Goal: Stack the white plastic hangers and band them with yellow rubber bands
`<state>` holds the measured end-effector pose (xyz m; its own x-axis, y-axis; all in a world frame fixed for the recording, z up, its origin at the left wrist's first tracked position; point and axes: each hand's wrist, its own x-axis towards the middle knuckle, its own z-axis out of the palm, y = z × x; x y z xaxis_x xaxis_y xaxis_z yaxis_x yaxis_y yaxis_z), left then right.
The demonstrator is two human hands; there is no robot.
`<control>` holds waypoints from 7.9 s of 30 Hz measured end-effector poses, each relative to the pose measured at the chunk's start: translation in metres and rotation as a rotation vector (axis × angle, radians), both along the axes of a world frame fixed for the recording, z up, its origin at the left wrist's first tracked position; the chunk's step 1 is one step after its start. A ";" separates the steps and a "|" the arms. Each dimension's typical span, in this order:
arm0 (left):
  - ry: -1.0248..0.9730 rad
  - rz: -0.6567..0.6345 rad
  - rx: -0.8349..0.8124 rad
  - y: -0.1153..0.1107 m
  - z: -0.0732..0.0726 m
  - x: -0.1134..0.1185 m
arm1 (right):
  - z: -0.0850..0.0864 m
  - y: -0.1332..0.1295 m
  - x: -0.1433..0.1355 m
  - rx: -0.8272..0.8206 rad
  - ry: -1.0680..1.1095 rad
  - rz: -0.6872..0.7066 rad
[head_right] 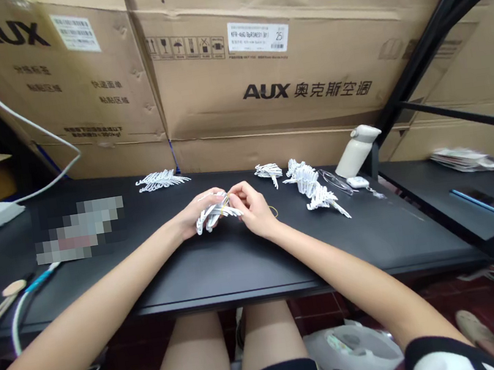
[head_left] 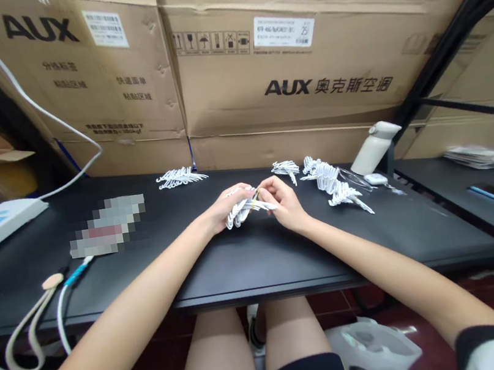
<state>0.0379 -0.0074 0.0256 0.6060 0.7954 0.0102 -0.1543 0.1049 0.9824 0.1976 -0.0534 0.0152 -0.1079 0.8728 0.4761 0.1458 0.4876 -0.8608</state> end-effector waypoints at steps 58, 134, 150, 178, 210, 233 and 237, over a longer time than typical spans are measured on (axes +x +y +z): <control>0.177 -0.029 0.596 -0.003 -0.014 0.010 | 0.013 0.009 0.014 0.327 -0.359 0.034; 0.290 0.007 0.587 0.016 -0.027 0.001 | 0.030 0.011 0.047 0.045 -0.628 0.210; 0.315 0.054 0.554 0.018 -0.028 0.000 | 0.027 0.013 0.051 0.026 -0.572 0.098; 0.614 0.244 1.464 -0.007 -0.008 -0.001 | -0.008 0.036 0.044 -0.012 -0.290 -0.008; 0.674 0.181 1.389 -0.005 -0.003 -0.002 | -0.008 0.038 0.042 -0.057 -0.213 -0.072; 0.388 0.221 0.924 0.006 -0.013 -0.003 | -0.014 0.041 0.041 -0.108 -0.128 -0.056; 0.375 0.146 1.049 0.003 -0.014 -0.002 | -0.012 0.039 0.038 -0.293 -0.017 0.003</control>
